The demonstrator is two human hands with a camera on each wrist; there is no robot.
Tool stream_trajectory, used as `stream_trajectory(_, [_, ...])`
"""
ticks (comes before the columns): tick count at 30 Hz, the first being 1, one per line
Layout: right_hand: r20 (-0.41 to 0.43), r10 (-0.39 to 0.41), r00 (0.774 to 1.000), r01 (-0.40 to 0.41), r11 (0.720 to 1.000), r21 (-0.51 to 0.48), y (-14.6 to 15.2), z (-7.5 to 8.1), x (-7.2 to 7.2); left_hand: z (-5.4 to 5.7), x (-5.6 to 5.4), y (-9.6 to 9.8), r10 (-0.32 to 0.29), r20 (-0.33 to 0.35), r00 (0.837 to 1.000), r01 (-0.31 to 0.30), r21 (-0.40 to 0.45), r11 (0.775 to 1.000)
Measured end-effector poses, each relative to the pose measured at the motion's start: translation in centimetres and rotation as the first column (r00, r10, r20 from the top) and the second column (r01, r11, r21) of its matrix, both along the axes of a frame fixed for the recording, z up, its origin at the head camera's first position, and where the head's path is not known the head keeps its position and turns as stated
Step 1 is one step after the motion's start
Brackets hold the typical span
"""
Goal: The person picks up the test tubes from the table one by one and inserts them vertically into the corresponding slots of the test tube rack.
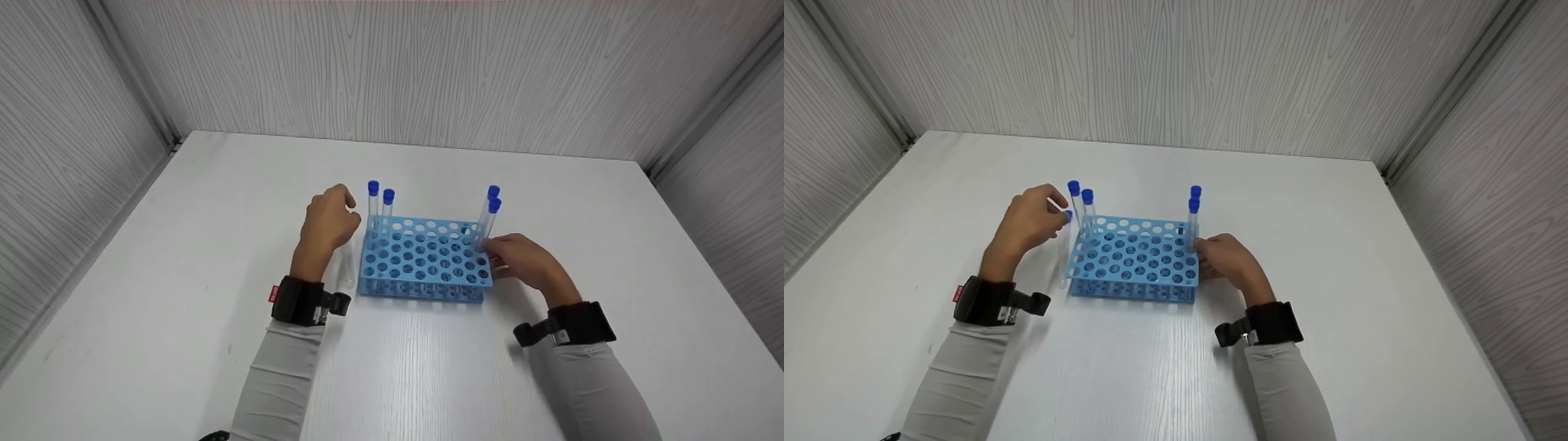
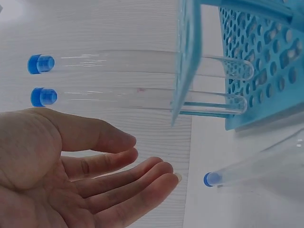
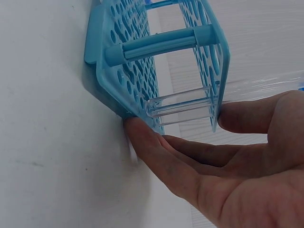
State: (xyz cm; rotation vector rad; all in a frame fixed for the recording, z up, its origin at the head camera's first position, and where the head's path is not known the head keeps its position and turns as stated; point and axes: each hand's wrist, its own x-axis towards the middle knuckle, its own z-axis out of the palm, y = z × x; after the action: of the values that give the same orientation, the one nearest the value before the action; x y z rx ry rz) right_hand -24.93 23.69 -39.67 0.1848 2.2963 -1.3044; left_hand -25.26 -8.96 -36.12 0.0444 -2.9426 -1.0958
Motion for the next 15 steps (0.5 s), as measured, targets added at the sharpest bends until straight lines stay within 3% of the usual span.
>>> stream_trajectory(15, [-0.009,0.015,1.0,-0.015,1.0,0.003,0.0,0.0,0.0,-1.3,-0.5,0.0,0.026,0.032,0.999,-0.026,-0.004,1.0])
